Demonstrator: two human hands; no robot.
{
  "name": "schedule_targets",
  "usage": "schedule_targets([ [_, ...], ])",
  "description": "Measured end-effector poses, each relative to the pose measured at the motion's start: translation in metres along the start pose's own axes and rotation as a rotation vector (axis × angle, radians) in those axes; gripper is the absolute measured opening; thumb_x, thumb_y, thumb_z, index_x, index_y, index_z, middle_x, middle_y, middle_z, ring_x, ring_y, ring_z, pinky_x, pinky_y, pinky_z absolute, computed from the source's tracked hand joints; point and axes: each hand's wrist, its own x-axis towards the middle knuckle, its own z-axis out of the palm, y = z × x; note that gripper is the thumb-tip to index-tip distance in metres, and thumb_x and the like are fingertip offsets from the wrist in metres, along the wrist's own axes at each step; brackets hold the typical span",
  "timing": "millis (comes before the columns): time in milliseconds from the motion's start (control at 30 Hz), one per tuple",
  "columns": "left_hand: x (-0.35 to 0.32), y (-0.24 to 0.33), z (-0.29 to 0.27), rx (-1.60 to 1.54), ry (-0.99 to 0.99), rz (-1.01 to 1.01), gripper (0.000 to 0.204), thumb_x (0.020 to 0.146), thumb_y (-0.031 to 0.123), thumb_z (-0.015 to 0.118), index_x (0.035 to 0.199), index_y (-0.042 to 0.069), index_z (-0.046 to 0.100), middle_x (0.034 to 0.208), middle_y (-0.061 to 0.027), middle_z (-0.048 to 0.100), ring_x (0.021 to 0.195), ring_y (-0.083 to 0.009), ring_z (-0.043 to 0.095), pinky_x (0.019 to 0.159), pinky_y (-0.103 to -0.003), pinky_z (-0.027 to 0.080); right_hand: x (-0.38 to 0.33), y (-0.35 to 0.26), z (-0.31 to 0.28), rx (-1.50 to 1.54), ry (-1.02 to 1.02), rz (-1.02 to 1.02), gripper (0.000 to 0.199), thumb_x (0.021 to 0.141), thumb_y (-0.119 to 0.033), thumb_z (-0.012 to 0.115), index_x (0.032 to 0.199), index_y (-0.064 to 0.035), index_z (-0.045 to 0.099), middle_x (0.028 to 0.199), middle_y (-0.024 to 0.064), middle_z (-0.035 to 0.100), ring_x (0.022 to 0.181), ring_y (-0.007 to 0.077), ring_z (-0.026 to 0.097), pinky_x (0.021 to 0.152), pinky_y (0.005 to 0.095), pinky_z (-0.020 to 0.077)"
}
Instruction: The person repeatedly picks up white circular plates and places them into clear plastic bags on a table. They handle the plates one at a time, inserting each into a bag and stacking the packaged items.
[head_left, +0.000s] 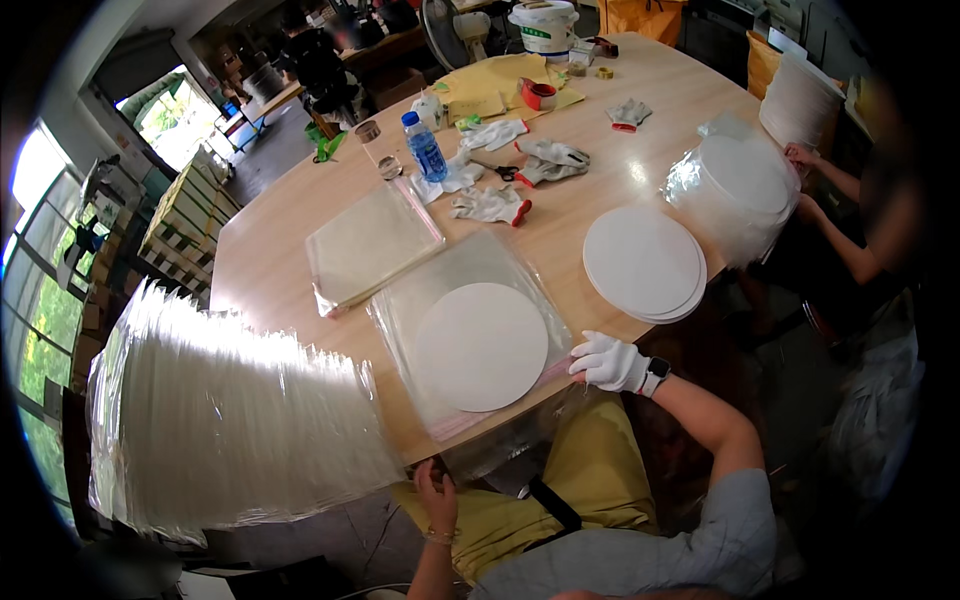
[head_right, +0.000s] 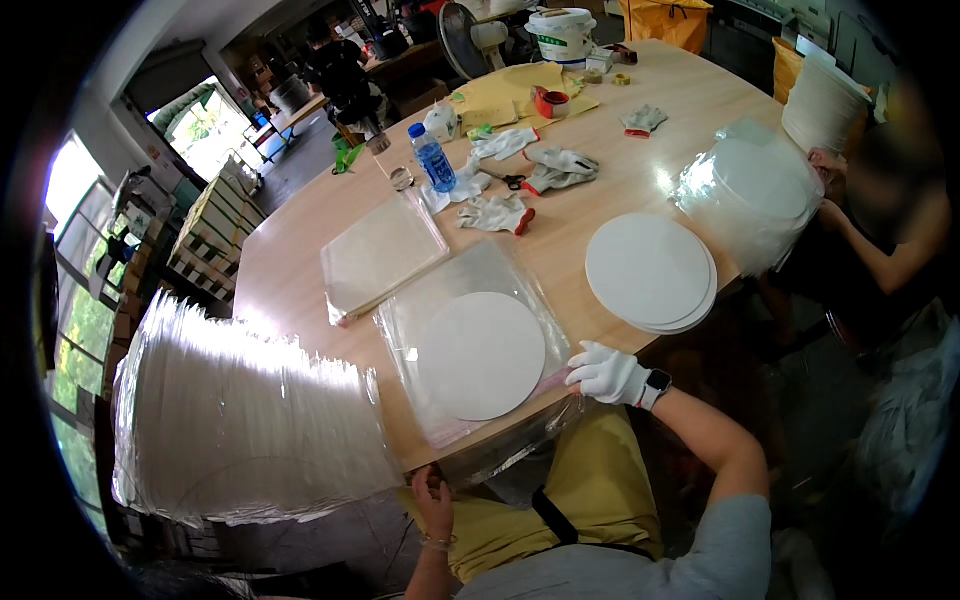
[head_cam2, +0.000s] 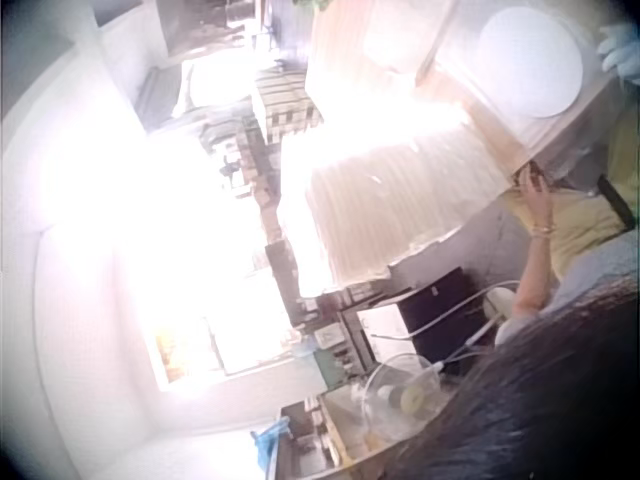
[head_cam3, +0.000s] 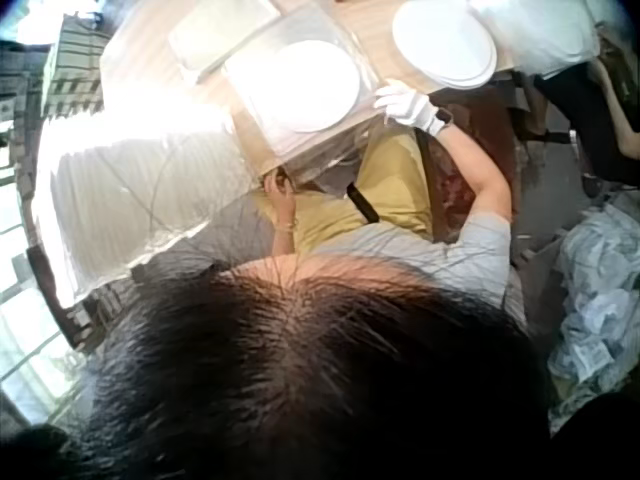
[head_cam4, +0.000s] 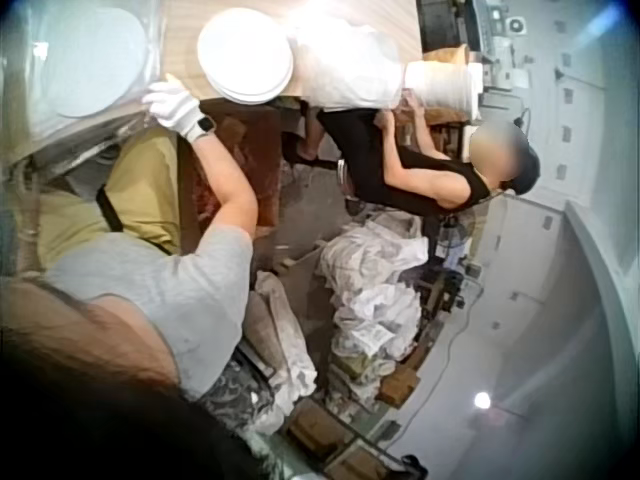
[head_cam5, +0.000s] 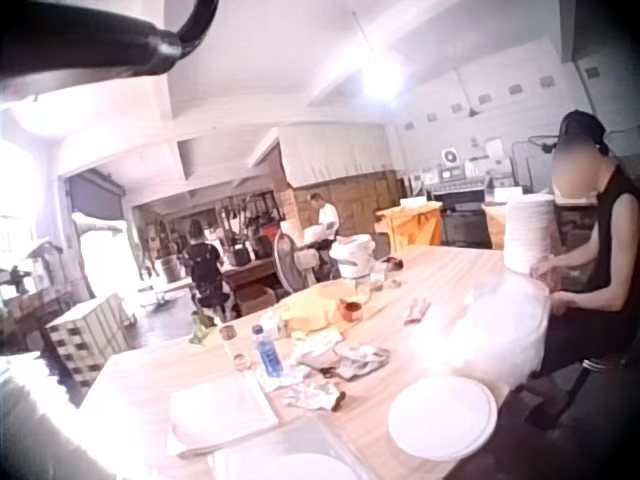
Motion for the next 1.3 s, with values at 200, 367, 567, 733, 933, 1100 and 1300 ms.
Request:
schedule_targets([
  [200, 0.046, 0.027, -0.001, 0.365, -0.16, 0.67, 0.025, 0.072, 0.004, 0.068, 0.097, 0.007, 0.064, 0.098, -0.0102, 0.063, 0.1, -0.0262, 0.052, 0.083, -0.039, 0.042, -0.009, 0.007, -0.001, 0.145, -0.095, 0.072, 0.005, 0.072, -0.011, 0.067, 0.076, -0.0117, 0.063, 0.082, -0.0017, 0.064, 0.084, 0.0218, 0.061, 0.086, 0.0503, 0.0431],
  [367, 0.06, 0.005, 0.005, 0.008, -0.245, 0.556, 0.004, 0.078, 0.006, 0.062, 0.08, 0.008, 0.065, 0.077, -0.006, 0.064, 0.077, -0.0253, 0.06, 0.068, -0.037, 0.046, -0.006, 0.005, -0.013, 0.198, -0.397, 0.387, 0.008, 0.076, -0.015, 0.061, 0.078, -0.0085, 0.064, 0.075, 0.0056, 0.066, 0.071, 0.024, 0.063, 0.076, 0.0397, 0.0488],
  [567, 0.053, 0.007, 0.009, 0.019, -0.172, 0.167, 0.025, 0.089, 0.014, 0.05, 0.068, 0.006, 0.061, 0.063, -0.0097, 0.06, 0.058, -0.0275, 0.058, 0.056, -0.036, 0.045, -0.003, -0.003, -0.005, 0.223, -0.312, 0.819, 0.017, 0.082, -0.02, 0.052, 0.08, -0.0078, 0.064, 0.067, 0.0078, 0.065, 0.063, 0.0244, 0.063, 0.06, 0.0328, 0.0498],
  [733, 0.052, 0.02, 0.014, 0.198, -0.063, 0.073, 0.03, 0.09, 0.022, 0.05, 0.067, 0.006, 0.059, 0.058, -0.01, 0.057, 0.052, -0.0278, 0.056, 0.051, -0.037, 0.043, 0.004, -0.011, 0.011, 0.225, -0.223, 1.049, 0.02, 0.084, -0.024, 0.05, 0.077, -0.0074, 0.059, 0.06, 0.0085, 0.061, 0.057, 0.0276, 0.061, 0.055, 0.0378, 0.0479],
  [933, 0.062, 0.031, 0.02, 0.431, -0.067, -0.006, 0.025, 0.088, 0.025, 0.055, 0.075, 0.005, 0.061, 0.066, -0.0142, 0.059, 0.059, -0.0303, 0.057, 0.054, -0.038, 0.044, 0.004, -0.014, 0.03, -0.277, -0.222, 0.869, 0.024, 0.084, -0.026, 0.049, 0.068, -0.0087, 0.052, 0.057, 0.0129, 0.058, 0.054, 0.0334, 0.058, 0.05, 0.045, 0.044],
  [1100, 0.065, 0.014, 0.022, 0.519, -0.091, -0.039, 0.028, 0.086, 0.034, 0.057, 0.073, 0.009, 0.062, 0.061, -0.0115, 0.059, 0.053, -0.0315, 0.057, 0.049, -0.04, 0.045, 0.017, -0.021, 0.032, -0.376, -0.306, 0.91, 0.024, 0.084, -0.027, 0.049, 0.068, -0.0092, 0.051, 0.057, 0.0141, 0.057, 0.052, 0.0343, 0.057, 0.049, 0.0466, 0.0433],
  [1300, 0.071, 0.043, 0.018, 0.361, 0.033, 0.066, 0.032, 0.083, 0.037, 0.06, 0.099, 0.01, 0.059, 0.095, -0.0118, 0.061, 0.089, -0.0314, 0.057, 0.075, -0.044, 0.043, 0.02, -0.021, 0.029, -0.309, -0.342, 1.049, 0.021, 0.083, -0.028, 0.05, 0.075, -0.0091, 0.053, 0.061, 0.0164, 0.059, 0.054, 0.0356, 0.058, 0.05, 0.0477, 0.0432],
])
